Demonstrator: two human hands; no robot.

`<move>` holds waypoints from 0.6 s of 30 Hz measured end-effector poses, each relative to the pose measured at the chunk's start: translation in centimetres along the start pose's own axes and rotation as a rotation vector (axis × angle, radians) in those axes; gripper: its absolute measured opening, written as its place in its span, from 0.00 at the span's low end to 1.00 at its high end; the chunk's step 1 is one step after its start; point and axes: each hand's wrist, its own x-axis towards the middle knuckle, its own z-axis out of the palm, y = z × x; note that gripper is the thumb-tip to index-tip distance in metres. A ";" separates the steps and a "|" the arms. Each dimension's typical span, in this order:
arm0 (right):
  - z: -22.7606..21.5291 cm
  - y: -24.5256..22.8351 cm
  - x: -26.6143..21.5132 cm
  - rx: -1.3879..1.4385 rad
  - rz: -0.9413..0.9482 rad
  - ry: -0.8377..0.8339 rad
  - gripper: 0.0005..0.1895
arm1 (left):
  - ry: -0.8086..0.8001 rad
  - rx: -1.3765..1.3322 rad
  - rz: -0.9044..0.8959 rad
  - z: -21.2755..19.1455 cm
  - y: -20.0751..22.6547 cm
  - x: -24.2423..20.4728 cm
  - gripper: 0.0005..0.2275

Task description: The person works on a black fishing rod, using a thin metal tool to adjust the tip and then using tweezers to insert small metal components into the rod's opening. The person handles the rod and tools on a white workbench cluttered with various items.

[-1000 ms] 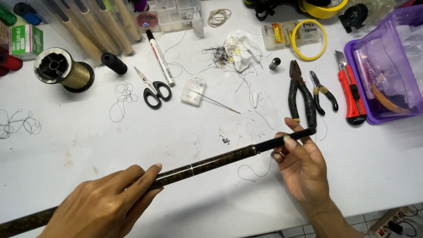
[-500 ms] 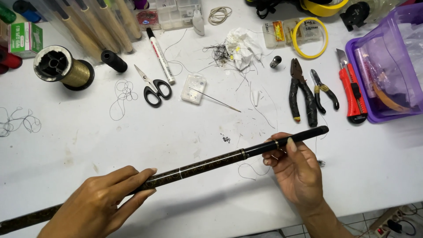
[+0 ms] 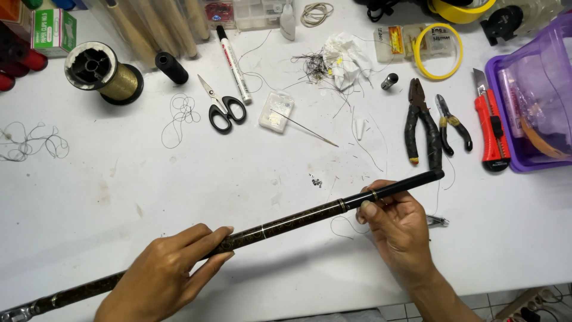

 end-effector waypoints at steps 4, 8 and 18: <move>-0.2 1.3 -0.1 0.008 0.018 -0.096 0.15 | 0.025 0.052 -0.023 1.1 0.4 -1.2 0.15; -0.8 2.5 -0.4 0.010 0.028 -0.128 0.19 | 0.028 0.037 -0.052 1.7 0.8 -2.2 0.15; -0.6 2.7 -1.1 -0.038 0.030 -0.279 0.17 | 0.071 -0.051 -0.086 2.5 1.5 -4.3 0.17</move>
